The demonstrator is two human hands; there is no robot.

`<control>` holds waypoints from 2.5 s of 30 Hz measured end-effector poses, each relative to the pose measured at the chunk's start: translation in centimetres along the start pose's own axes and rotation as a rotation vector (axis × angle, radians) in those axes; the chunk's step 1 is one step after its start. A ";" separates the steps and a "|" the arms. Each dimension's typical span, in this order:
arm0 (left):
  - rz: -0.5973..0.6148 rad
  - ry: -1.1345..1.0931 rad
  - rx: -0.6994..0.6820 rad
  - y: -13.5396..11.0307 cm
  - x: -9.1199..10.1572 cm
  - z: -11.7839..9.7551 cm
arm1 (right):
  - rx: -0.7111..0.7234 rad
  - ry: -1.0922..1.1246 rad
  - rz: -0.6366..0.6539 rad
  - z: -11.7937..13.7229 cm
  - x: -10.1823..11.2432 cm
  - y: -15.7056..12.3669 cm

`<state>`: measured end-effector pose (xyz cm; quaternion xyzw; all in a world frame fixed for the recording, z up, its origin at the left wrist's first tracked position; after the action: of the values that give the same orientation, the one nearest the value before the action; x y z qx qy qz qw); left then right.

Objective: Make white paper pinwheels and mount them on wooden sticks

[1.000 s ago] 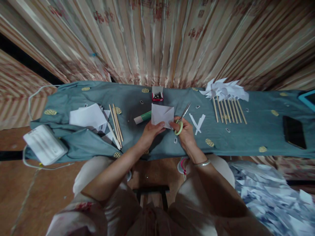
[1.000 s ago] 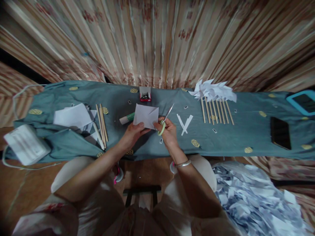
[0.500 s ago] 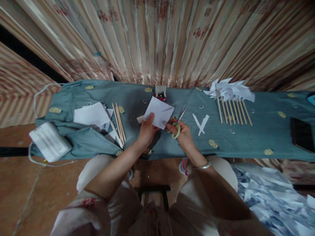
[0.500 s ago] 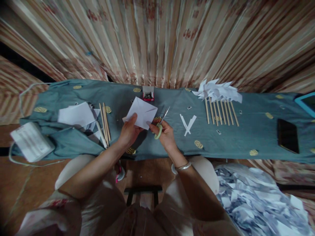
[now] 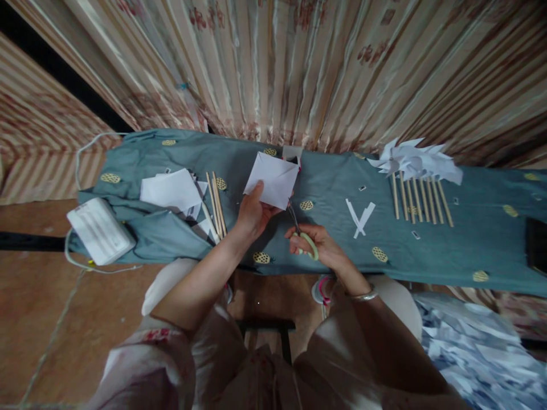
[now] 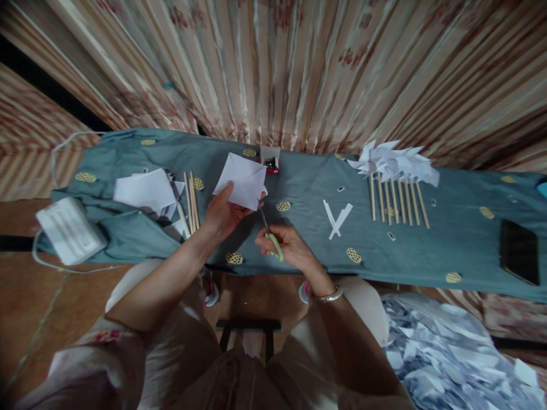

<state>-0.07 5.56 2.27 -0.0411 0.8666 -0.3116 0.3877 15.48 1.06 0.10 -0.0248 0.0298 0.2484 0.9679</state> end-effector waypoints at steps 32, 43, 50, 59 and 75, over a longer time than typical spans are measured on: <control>0.019 0.046 0.018 0.1 0.2 0.7 | 0.002 0.001 -0.016 -0.4 0.0 -0.1; 0.020 0.034 0.004 0.0 -0.1 0.5 | -0.056 0.052 -0.059 -0.5 -0.2 0.1; 0.028 0.055 0.006 0.1 0.3 0.7 | -0.055 0.053 -0.075 -0.6 -0.3 0.1; 0.024 0.090 0.022 0.0 0.2 1.1 | -0.048 0.036 -0.078 -1.1 -0.2 0.1; 0.045 0.119 0.051 -0.1 0.1 1.6 | -0.040 0.053 -0.070 -1.1 -0.2 0.2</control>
<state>0.95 4.60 1.43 0.0067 0.8806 -0.3265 0.3432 15.13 1.09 -1.00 -0.0518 0.0496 0.2144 0.9741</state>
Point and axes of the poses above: each hand's wrist, its own y-axis towards the middle knuckle, its own x-axis out of the back of the hand, z = x × y, the point moved 3 cm from there along y, towards the middle knuckle, and after that the axes turned 15 degrees about x, right-handed, at the moved point
